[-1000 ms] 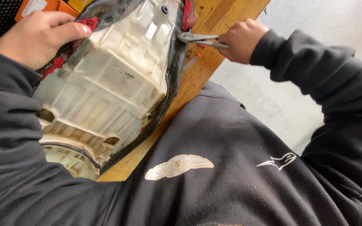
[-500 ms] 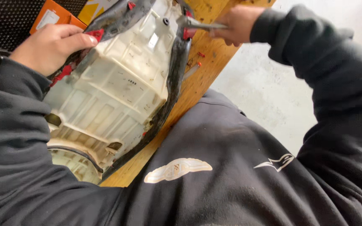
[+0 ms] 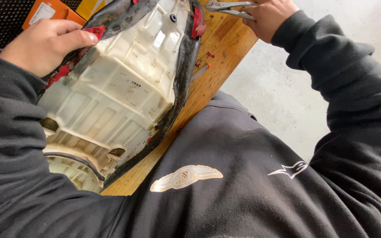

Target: The person uses pliers to remove red plastic clips from the edge of a white plastic housing. They repeatedly grip and pull the clips out while holding the housing steady on a wooden workbench.

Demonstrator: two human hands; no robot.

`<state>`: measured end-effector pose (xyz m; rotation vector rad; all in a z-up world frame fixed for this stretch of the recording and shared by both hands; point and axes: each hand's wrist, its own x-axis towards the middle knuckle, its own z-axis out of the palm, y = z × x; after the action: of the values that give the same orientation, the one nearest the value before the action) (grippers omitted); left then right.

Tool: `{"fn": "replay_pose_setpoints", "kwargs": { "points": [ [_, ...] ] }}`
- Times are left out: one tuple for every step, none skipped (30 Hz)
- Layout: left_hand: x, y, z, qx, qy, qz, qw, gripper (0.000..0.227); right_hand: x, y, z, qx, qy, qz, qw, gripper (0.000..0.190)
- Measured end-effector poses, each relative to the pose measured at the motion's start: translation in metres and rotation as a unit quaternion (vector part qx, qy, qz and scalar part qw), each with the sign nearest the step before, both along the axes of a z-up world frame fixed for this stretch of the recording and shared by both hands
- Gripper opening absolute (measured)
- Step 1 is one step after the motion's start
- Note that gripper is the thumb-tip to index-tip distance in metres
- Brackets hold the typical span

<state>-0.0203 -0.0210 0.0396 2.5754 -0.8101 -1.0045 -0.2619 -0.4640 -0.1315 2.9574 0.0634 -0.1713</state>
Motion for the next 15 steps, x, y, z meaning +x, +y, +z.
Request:
{"fn": "replay_pose_setpoints", "kwargs": {
  "points": [
    [0.001, 0.000, -0.001, 0.003, -0.004, -0.002, 1.000, 0.046, 0.001, -0.001, -0.002, -0.023, 0.003, 0.002, 1.000, 0.034],
    [0.002, 0.001, -0.003, 0.003, -0.005, -0.002, 1.000, 0.046, 0.006, -0.004, -0.002, -0.023, 0.001, 0.002, 1.000, 0.034],
    [0.004, 0.002, -0.004, -0.001, -0.003, -0.005, 1.000, 0.044, 0.011, -0.007, -0.002, 0.120, 0.092, -0.082, 0.985, 0.036],
    [0.005, 0.003, -0.007, -0.003, 0.000, -0.009, 1.000, 0.043, 0.015, -0.009, -0.003, 0.260, 0.178, -0.162, 0.935, 0.046],
    [0.004, 0.003, -0.006, -0.002, 0.000, -0.010, 1.000, 0.043, 0.018, 0.009, 0.028, 0.261, 0.178, -0.163, 0.935, 0.046],
    [0.003, 0.002, -0.005, 0.001, 0.002, -0.002, 1.000, 0.044, 0.022, 0.027, 0.058, 0.339, 0.229, -0.280, 0.868, 0.040],
    [0.003, 0.002, -0.004, 0.005, 0.005, 0.006, 1.000, 0.045, 0.025, 0.045, 0.089, 0.412, 0.276, -0.386, 0.778, 0.034],
    [0.003, 0.002, -0.004, 0.006, 0.004, 0.005, 1.000, 0.045, 0.024, 0.040, 0.082, 0.413, 0.276, -0.387, 0.777, 0.034],
    [0.004, 0.003, -0.005, 0.006, 0.001, 0.003, 1.000, 0.044, 0.024, 0.035, 0.076, 0.443, 0.304, -0.390, 0.747, 0.037],
    [0.005, 0.002, -0.006, 0.004, -0.003, 0.001, 1.000, 0.044, 0.023, 0.029, 0.070, 0.472, 0.330, -0.393, 0.717, 0.040],
    [0.004, 0.002, -0.005, 0.003, -0.004, 0.001, 1.000, 0.044, 0.021, 0.034, 0.073, 0.472, 0.329, -0.393, 0.717, 0.040],
    [0.003, 0.002, -0.003, 0.003, -0.002, 0.002, 1.000, 0.045, 0.020, 0.040, 0.076, 0.479, 0.319, -0.420, 0.702, 0.039],
    [0.002, 0.003, -0.003, 0.004, 0.000, 0.002, 1.000, 0.047, 0.018, 0.045, 0.079, 0.485, 0.308, -0.446, 0.686, 0.039],
    [0.001, 0.002, -0.002, 0.004, 0.001, 0.003, 1.000, 0.047, 0.016, 0.038, 0.067, 0.485, 0.309, -0.446, 0.686, 0.039],
    [0.001, 0.001, -0.001, 0.007, -0.003, 0.006, 1.000, 0.046, 0.014, 0.031, 0.055, 0.517, 0.313, -0.443, 0.663, 0.040]
  ]
}}
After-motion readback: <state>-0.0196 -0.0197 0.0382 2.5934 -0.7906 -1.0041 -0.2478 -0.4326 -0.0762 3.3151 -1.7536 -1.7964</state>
